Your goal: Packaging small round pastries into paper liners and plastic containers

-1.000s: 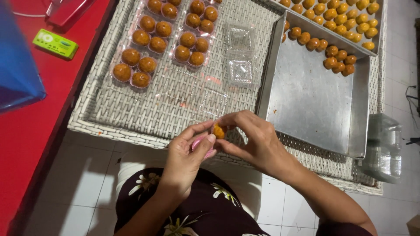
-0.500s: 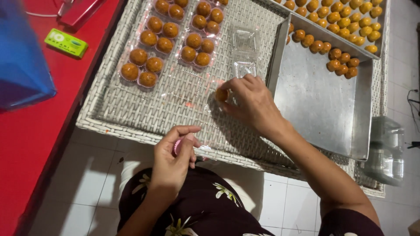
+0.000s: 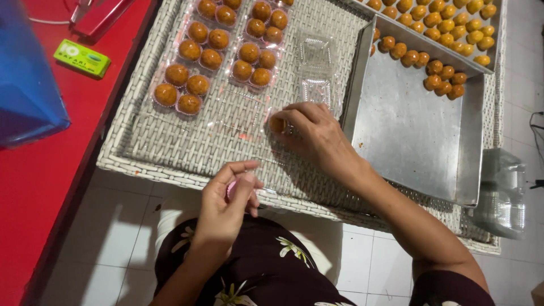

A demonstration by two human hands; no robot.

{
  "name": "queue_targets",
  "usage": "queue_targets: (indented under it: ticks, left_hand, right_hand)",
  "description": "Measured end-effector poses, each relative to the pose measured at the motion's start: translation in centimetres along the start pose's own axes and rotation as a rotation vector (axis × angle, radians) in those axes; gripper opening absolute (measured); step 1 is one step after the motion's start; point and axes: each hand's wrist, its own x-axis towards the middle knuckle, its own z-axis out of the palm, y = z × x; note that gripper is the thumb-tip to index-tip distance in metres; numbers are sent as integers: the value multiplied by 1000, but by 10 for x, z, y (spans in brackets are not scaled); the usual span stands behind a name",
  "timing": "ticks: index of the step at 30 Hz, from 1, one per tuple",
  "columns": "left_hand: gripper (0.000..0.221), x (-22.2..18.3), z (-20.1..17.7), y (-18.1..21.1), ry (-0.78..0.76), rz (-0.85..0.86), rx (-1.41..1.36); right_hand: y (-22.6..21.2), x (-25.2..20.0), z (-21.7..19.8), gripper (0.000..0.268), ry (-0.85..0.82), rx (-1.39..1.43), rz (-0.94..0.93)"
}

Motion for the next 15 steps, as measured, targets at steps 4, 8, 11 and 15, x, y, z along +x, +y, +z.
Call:
queue_targets:
  ticks: [4, 8, 11, 15]
  left_hand:
    - [52, 1, 10, 27, 18, -159, -210]
    - [61, 7, 9, 20, -186, -69, -409]
    - [61, 10, 19, 16, -253, -30, -435]
    - [55, 9, 29, 10, -267, 29, -404]
  right_hand:
    - [-18, -8, -18, 33, 33, 12, 56]
    - [-55, -6, -44, 23, 5, 309, 158]
    - [-67, -8, -47, 22, -50, 448, 158]
    - [-63, -18, -37, 23, -90, 412, 147]
